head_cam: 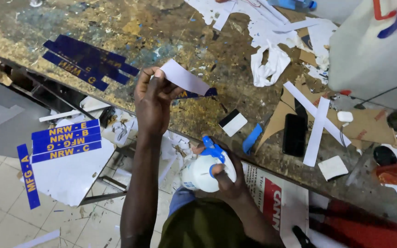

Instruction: The person sprays a blue vinyl sticker with a spray bottle and rubs it with their hand. They then pick up a white paper strip, spray it, and apply it to the blue sticker on the table, smoothing it down with a squeegee tool. The person repeats this process with another blue sticker.

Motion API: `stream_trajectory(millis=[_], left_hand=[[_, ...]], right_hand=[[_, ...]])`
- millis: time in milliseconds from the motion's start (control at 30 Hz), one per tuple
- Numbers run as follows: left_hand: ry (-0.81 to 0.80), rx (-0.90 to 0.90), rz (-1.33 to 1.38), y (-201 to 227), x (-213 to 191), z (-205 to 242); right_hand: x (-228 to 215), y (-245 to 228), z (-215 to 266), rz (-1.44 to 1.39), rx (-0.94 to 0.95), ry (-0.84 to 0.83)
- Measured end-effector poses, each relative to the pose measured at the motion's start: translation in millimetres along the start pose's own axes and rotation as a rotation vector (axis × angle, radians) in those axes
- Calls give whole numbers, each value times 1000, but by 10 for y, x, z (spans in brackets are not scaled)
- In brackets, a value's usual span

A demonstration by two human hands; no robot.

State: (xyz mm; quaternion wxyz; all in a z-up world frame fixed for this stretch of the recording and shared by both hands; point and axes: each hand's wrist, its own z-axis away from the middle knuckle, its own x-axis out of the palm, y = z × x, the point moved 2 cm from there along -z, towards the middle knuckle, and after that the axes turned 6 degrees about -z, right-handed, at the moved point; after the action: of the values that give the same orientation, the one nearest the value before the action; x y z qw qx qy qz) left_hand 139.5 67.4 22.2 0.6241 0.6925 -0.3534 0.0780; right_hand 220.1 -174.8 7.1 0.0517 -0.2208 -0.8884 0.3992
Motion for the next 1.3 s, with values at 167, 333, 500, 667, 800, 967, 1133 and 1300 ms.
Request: stream_trajectory(millis=[167, 333, 500, 667, 800, 967, 1133, 1300], left_hand=[[10, -12, 154, 360, -8, 287], [-37, -1, 184, 533, -167, 346], [-13, -44, 232, 610, -423, 507], [-1, -90, 297, 680, -799, 642], [77, -70, 360, 860, -904, 814], [31, -59, 298, 1023, -933, 895], [84, -16, 352, 979, -1068, 925], [143, 14, 356, 1035, -1123, 1021]], right_hand=[[-18, -29, 376, -98, 323, 129], [105, 96, 379, -150, 298, 122], [290, 110, 604, -193, 338, 158], [523, 76, 937, -275, 395, 191], [482, 76, 779, -188, 458, -69], [510, 168, 928, -194, 588, -56], [502, 250, 873, -242, 572, -101], [528, 306, 853, -224, 562, -220]])
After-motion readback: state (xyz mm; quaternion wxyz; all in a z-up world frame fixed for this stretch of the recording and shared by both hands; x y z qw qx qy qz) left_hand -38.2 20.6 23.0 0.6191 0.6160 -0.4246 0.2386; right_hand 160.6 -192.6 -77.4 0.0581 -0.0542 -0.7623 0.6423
